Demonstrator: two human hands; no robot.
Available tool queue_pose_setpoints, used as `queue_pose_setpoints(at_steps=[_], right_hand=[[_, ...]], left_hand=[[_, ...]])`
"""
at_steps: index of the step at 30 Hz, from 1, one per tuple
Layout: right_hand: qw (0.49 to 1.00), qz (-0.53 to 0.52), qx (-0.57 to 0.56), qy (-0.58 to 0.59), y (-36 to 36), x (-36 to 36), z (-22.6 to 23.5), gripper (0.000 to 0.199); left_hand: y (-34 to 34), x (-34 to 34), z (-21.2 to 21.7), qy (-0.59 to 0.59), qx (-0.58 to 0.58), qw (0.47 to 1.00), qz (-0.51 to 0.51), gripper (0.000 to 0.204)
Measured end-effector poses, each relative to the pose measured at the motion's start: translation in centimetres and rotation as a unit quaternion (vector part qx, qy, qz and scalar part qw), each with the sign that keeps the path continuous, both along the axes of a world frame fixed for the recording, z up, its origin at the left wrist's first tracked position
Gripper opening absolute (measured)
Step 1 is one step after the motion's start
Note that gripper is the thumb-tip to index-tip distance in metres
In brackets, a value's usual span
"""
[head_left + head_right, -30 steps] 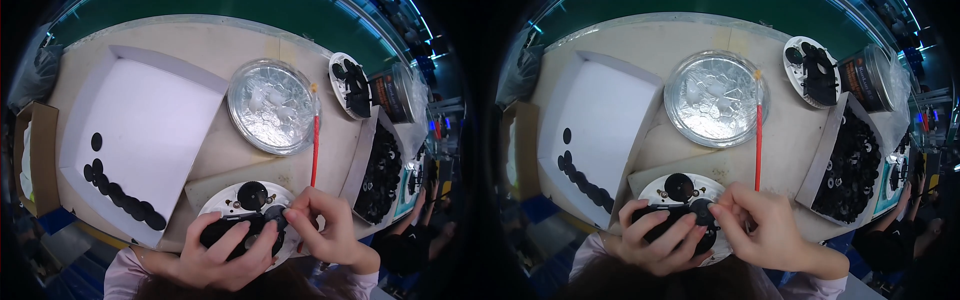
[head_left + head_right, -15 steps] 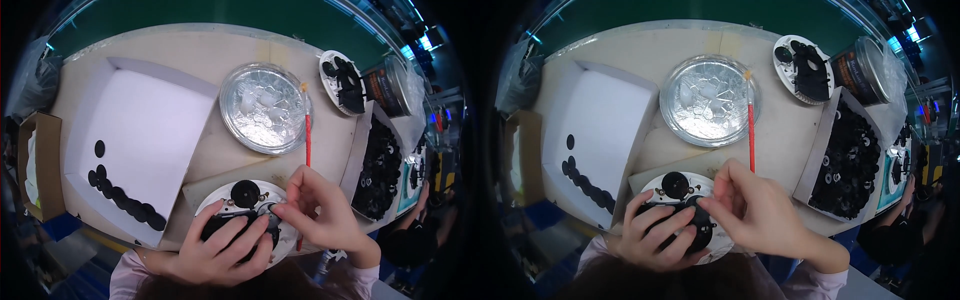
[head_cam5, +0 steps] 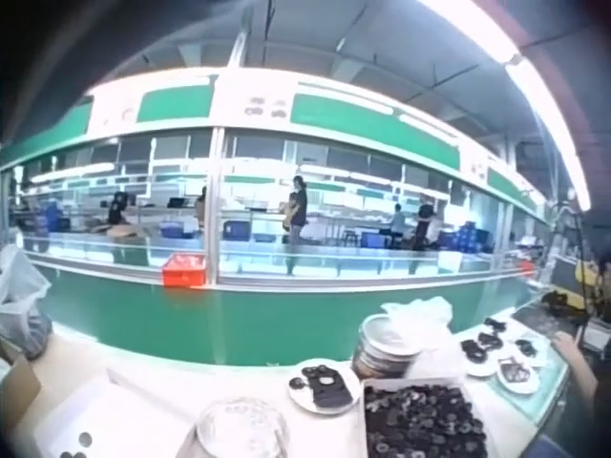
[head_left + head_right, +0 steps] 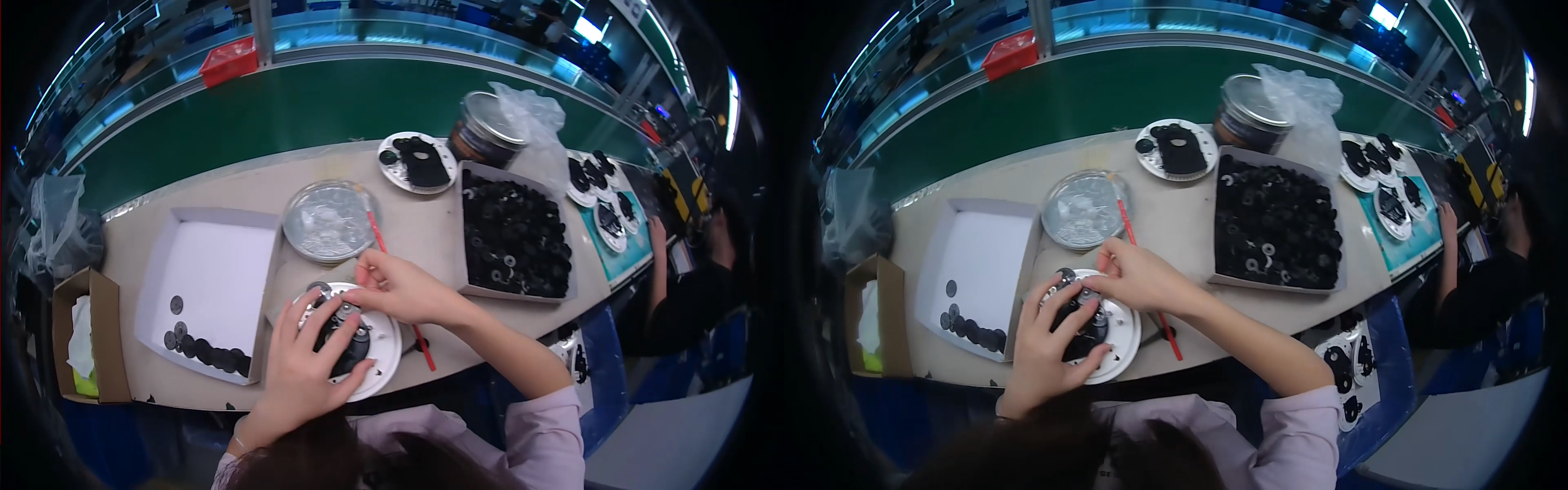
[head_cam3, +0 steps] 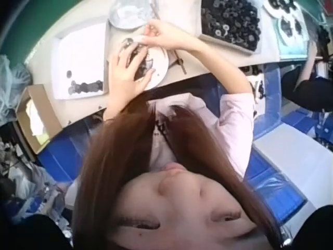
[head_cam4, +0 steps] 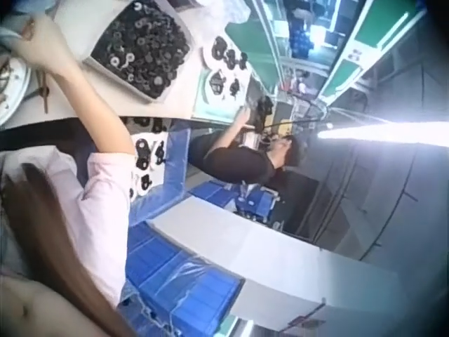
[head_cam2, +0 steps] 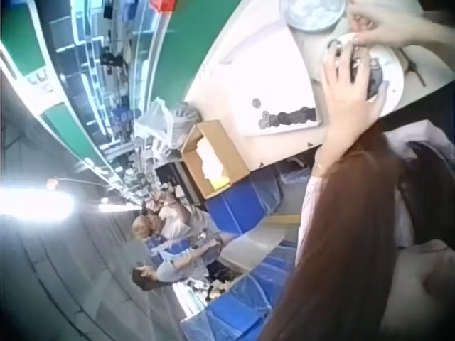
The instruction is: The recorder is assembling small black circular parts onto a larger white fixture base using a brush and adhesive.
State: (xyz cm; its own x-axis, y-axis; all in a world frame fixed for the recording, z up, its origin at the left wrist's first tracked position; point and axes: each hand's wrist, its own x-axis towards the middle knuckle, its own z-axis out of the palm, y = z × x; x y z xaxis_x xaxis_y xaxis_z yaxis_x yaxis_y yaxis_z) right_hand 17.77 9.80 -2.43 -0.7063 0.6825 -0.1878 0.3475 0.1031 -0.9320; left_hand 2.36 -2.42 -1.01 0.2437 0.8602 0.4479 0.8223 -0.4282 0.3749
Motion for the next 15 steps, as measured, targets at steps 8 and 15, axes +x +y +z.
queue_pose_setpoints(at_steps=[8, 15], right_hand=[[0.915, -0.249, 0.302, -0.097, 0.4, 5.3, 5.1, 0.019], [0.759, -0.258, 0.396, -0.448, 5.8, 22.1, 1.7, 0.027]], left_hand=[[0.4, 0.1, 0.6, 0.03, 0.029, 0.999, 0.008, 0.042], [0.2, 0.2, -0.2, -0.009, 0.067, 0.998, -0.001, 0.04]])
